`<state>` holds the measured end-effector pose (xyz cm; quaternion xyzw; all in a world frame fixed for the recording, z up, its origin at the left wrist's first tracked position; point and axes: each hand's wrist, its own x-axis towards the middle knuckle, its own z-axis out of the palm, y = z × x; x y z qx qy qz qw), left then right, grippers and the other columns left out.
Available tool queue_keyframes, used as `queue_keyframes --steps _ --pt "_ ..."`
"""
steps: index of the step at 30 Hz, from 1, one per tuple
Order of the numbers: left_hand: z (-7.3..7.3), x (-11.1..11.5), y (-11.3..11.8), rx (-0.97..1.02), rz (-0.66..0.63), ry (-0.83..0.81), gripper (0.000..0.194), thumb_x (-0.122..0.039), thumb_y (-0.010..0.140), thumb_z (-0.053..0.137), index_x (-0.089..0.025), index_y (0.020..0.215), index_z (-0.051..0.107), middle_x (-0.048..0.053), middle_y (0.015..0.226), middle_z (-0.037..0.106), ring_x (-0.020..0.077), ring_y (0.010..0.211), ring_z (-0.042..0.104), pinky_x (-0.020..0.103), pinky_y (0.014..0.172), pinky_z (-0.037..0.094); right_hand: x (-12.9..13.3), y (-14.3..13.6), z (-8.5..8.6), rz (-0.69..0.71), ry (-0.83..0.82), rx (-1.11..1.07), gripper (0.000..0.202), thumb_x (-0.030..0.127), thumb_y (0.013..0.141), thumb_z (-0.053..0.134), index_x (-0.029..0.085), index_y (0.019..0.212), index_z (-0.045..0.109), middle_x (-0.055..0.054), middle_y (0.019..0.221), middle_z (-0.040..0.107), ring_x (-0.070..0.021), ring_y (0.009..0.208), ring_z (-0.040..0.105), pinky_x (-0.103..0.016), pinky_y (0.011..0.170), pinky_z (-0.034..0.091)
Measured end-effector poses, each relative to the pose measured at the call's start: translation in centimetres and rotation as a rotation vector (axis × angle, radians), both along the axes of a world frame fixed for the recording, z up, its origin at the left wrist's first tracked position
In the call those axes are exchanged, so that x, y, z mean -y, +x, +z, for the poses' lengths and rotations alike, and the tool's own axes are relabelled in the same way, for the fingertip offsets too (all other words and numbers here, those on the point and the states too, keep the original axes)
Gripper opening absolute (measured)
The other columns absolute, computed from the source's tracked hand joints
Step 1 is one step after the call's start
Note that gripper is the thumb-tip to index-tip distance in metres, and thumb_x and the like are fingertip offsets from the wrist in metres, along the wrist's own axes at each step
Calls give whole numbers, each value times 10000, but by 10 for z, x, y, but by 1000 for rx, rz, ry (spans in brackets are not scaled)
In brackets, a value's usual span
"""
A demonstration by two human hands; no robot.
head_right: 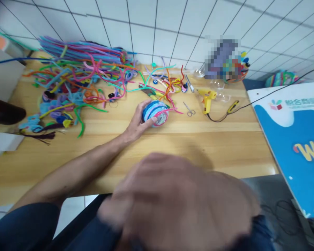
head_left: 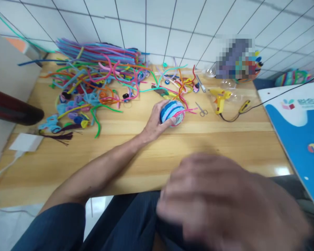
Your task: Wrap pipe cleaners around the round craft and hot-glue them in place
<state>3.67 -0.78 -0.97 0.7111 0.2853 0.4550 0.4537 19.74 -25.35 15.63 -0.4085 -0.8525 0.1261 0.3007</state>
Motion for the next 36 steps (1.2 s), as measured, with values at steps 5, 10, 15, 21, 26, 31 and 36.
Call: queue_keyframes --steps 5,10,15,21,26,31,36 --pt "0 2 2 36 6 7 815 -742 1048 727 -249 1650 488 197 1708 556 389 1640 550 608 1414 439 -157 55 -39 -245 253 47 207 344 1090 689 366 1240 830 -61 1203 877 -307 1185 816 -561 1094 662" --pt "2 2 -1 15 7 15 808 -703 1032 774 -248 1643 505 194 1677 579 393 1626 566 607 1395 469 -184 82 -109 -274 402 -13 336 464 1063 710 301 1348 783 -142 1318 843 -364 1229 794 -615 1105 631" --pt "-3 -2 -6 -24 -4 13 874 -706 1017 793 -241 1679 462 211 1730 521 408 1662 534 619 1411 450 -181 81 -130 -185 387 40 527 526 1094 687 313 1576 693 -152 1508 763 -379 1394 717 -614 1199 575" --pt "-9 -8 -15 -55 -63 32 905 -645 1011 833 -258 1714 414 209 1772 483 423 1693 489 647 1436 409 -182 79 -132 -184 371 23 542 464 1113 696 305 1630 664 -142 1468 760 -371 1412 691 -604 1231 554" --pt "-6 -8 -17 -62 -65 9 860 -633 1039 807 -277 1713 411 188 1786 478 406 1708 472 629 1450 393 -185 79 -138 -197 350 69 524 495 1110 704 327 1606 689 -136 1497 739 -401 1472 644 -659 1278 511" --pt "-6 -9 -14 -69 -32 19 905 -666 1007 835 -274 1704 412 193 1786 477 408 1711 476 626 1447 401 -186 76 -139 -193 409 93 579 474 1136 678 304 1685 607 -152 1562 719 -383 1489 645 -629 1262 535" --pt "-7 -9 -14 -82 -28 49 1001 -707 942 886 -273 1706 407 199 1774 479 416 1698 492 619 1436 422 -183 74 -139 -216 364 127 647 516 1141 654 305 1744 549 -162 1665 661 -398 1539 610 -646 1299 504"
